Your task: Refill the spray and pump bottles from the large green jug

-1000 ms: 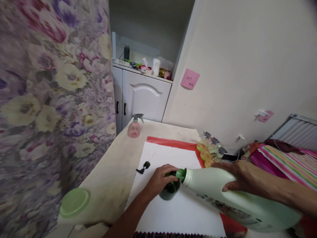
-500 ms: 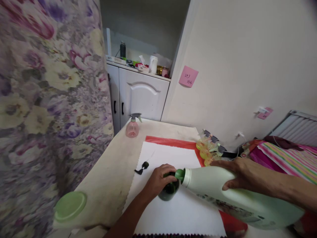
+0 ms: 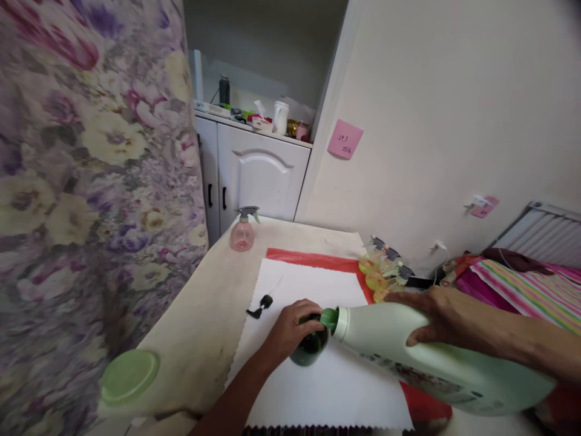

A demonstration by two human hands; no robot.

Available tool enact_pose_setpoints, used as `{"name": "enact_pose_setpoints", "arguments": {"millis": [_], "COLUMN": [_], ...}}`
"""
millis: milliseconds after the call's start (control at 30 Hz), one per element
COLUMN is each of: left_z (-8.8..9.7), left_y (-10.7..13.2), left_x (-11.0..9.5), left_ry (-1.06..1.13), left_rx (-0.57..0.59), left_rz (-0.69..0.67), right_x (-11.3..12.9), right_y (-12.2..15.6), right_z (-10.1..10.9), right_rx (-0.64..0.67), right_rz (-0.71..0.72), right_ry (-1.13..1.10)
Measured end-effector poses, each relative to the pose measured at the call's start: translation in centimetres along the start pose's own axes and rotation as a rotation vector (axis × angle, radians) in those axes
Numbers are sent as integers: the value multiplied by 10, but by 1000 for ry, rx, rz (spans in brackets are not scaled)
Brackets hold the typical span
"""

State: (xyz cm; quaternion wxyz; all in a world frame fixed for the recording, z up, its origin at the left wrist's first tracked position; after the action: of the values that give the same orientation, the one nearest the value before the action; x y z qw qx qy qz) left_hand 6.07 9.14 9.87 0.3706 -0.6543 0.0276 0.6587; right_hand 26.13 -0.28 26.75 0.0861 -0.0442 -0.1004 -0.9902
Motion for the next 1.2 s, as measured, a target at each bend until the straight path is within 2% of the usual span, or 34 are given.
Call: {"name": "enact_pose_setpoints", "arguments": {"millis": [100,300,633,833,1200], "left_z": [0,0,-1,0,-2], "left_y": [0,0,0,-1,-1], "left_x": [0,2,0,1,2], "left_ry": [-1,1,18,25,10], "left_rx": [-1,6,-1,-3,15], "left_rz": [2,14,3,7,7], "right_x": [1,-7,-8,-4,-10], "right_y": [0,-4,-5,-3,-4], "right_z": [-4,-8,-8,-6,-8], "right_rx": [75,105,109,116,101], "right_rz": [16,-8,-37,-25,7], "right_ry": [-31,-18,3,9,5]}}
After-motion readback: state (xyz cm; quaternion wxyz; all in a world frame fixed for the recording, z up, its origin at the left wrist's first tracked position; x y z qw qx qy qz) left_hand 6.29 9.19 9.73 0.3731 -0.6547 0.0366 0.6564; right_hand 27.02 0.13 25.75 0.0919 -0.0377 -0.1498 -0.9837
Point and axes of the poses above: each hand's wrist, its own y-axis away from the middle knuckle, its own z-axis out of the back of the hand, x = y × z, the point moved 6 cm from there along -y, towards the middle knuckle, and after that the axes turned 5 degrees about -z, right-handed, at the moved point
